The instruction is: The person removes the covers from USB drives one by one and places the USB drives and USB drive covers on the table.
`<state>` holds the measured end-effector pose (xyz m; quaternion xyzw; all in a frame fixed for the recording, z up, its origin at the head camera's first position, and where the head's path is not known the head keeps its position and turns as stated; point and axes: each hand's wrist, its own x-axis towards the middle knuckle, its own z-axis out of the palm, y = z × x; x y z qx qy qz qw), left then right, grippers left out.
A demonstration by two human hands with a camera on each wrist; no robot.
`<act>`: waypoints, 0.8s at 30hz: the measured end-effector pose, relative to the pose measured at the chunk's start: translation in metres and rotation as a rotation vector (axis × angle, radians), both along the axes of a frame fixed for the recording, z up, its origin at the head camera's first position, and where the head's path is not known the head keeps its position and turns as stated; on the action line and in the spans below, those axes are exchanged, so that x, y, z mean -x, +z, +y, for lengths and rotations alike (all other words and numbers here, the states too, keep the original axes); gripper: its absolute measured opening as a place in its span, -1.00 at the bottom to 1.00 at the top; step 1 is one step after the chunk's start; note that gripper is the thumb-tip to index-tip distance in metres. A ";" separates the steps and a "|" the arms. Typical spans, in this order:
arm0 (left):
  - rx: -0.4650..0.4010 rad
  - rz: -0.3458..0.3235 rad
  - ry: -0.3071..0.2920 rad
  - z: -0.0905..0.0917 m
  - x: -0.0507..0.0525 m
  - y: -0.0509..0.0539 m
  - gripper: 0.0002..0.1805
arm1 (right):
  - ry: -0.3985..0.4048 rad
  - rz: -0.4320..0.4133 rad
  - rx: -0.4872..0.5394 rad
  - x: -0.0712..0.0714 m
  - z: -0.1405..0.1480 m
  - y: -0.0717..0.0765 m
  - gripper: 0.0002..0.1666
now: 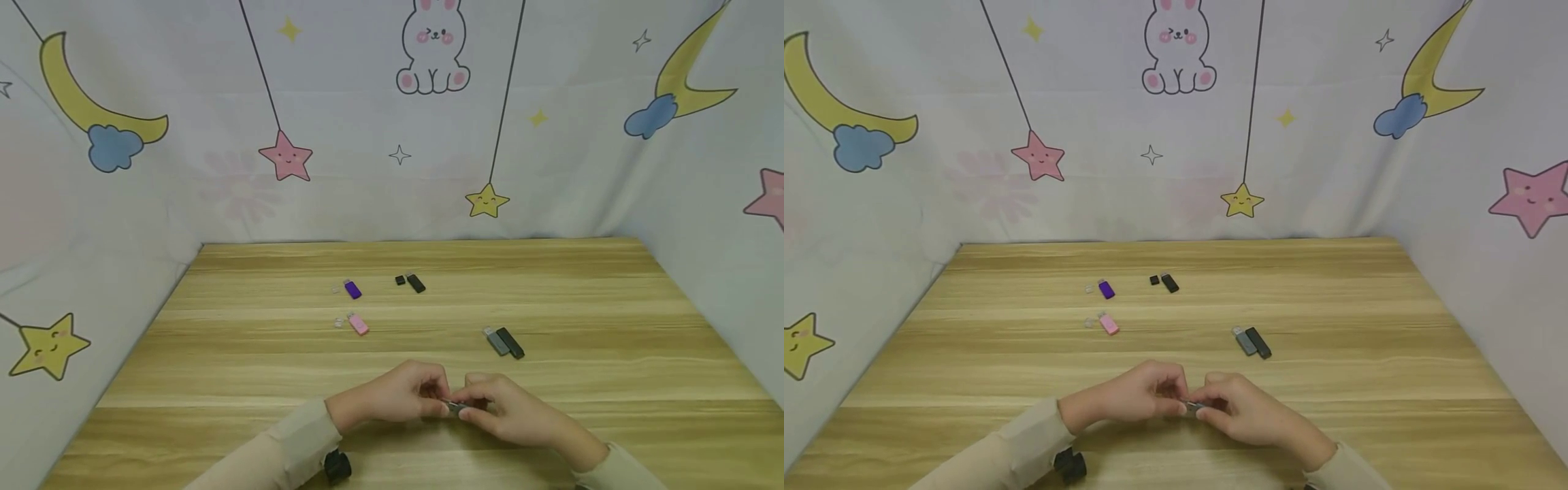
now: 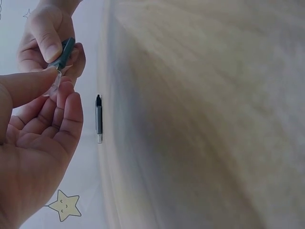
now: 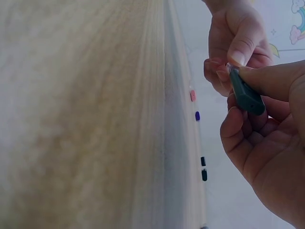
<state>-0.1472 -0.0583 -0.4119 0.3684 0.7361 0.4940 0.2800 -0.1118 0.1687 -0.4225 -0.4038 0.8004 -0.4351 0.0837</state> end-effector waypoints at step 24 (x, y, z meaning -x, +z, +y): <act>0.049 0.047 0.114 -0.009 0.002 -0.002 -0.88 | -0.087 -0.095 -0.077 0.000 0.001 0.011 -0.75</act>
